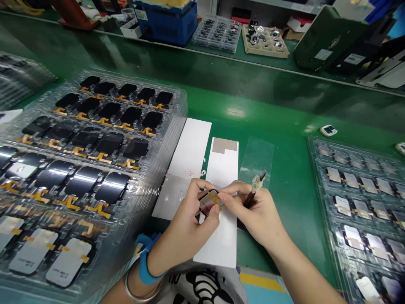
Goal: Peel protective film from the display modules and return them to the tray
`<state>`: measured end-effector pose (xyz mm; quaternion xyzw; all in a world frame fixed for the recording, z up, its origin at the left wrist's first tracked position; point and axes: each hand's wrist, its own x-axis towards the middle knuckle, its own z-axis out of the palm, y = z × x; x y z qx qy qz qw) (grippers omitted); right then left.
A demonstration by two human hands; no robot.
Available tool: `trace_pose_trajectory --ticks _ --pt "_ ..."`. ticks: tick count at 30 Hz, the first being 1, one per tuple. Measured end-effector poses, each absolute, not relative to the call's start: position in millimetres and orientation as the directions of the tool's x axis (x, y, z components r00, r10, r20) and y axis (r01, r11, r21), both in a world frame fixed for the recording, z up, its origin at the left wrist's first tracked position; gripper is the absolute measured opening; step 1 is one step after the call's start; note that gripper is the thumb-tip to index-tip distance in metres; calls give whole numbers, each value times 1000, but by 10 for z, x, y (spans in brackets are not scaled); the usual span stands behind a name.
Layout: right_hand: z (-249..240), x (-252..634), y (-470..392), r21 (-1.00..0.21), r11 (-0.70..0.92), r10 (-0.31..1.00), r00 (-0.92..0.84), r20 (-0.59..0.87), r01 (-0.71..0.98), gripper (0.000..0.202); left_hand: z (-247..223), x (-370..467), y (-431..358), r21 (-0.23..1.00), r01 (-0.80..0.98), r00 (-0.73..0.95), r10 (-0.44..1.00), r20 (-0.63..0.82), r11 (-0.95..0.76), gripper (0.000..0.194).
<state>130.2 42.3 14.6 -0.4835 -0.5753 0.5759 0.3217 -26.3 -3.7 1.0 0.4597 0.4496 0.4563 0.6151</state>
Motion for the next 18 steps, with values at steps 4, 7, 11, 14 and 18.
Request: trace_pose_trajectory --ticks 4,7,11,14,18 --pt "77 1357 479 -993 -81 962 -254 -101 88 32 -4 -256 -30 985 -93 130 983 -132 145 18" --pt "66 1418 631 -996 71 997 5 71 45 42 -18 -261 -31 993 -25 132 985 -111 115 9" --pt "85 1410 955 -990 128 980 145 135 58 49 -36 -266 -28 997 71 149 988 -32 21 4" --pt "2 1333 1183 -998 63 996 61 64 8 49 -37 -255 -5 980 192 146 989 27 -55 6" --pt "-220 1247 1330 -999 51 994 96 50 -9 54 -37 -230 34 916 371 192 978 85 -152 17"
